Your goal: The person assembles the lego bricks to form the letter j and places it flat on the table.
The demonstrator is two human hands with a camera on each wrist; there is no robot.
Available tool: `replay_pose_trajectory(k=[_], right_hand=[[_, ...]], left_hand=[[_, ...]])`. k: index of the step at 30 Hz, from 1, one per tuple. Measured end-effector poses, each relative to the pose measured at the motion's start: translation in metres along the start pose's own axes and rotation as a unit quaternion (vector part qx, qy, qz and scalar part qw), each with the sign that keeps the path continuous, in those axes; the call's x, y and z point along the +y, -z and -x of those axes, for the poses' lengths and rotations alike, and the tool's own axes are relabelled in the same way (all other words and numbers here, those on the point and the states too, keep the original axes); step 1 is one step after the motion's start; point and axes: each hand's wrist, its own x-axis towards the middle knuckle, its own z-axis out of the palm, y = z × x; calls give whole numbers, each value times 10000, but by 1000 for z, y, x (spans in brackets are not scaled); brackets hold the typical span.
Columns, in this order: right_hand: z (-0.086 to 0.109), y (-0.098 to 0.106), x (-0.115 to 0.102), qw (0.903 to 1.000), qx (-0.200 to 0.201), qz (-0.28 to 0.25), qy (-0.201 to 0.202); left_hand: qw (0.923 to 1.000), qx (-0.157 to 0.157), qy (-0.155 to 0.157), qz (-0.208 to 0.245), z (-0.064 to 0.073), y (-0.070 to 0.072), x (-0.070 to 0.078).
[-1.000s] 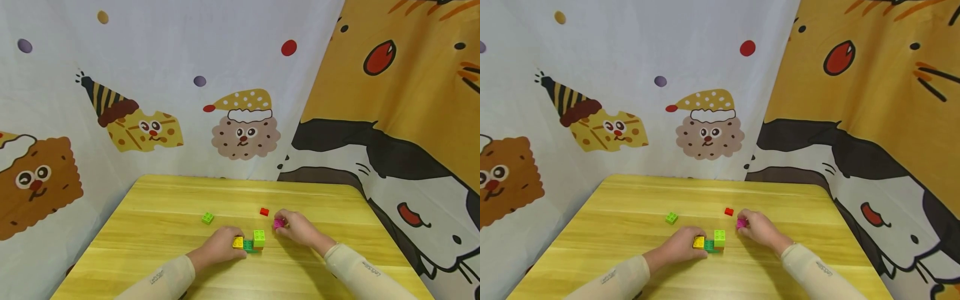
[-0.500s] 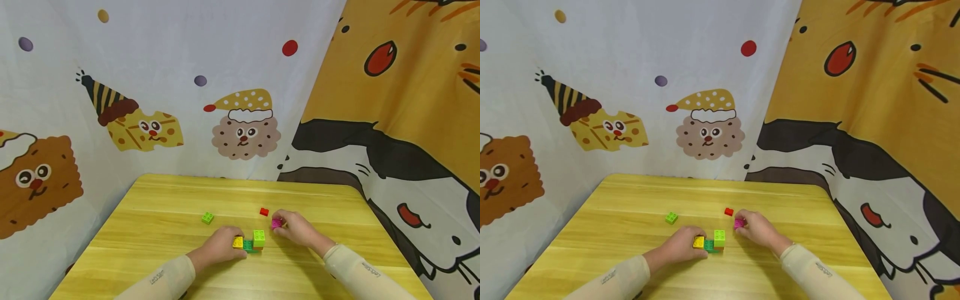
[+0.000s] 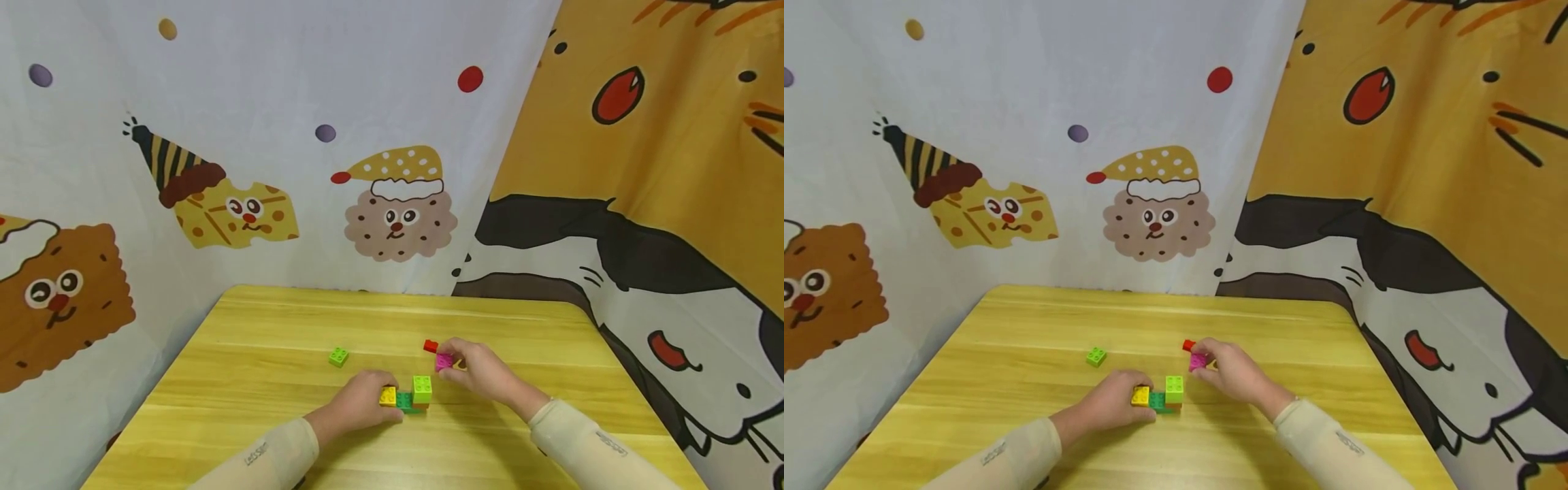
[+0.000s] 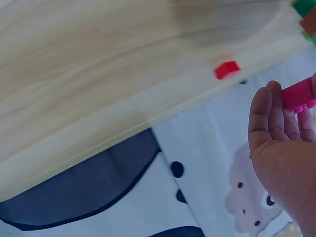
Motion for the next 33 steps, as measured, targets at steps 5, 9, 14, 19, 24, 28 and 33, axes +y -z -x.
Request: replay_pose_trajectory(k=[5, 9, 14, 19, 24, 28, 33], right_hand=[[4, 7, -18, 9993, 43, -260, 253], [7, 10, -32, 9979, -18, -406, 509], [9, 8, -42, 9971, -172, -238, 703], [9, 3, -43, 9960, -176, -31, 879], [9, -1, -42, 9957, -243, 2, 898], [8, -2, -41, 9956, -290, -6, 891], [9, -4, -42, 9953, -358, 7, 904]], left_hand=[[10000, 58, -30, -23, 0, 0, -1], [9999, 126, -83, -10, 1, 0, -1], [9998, 158, -119, 61, 0, 0, -2], [9998, 120, -107, 95, -1, 0, -2], [9998, 141, -116, 106, 0, 0, -1], [9996, 183, -173, 92, 0, -1, -1], [9997, 197, -166, 45, 0, -1, -1]])
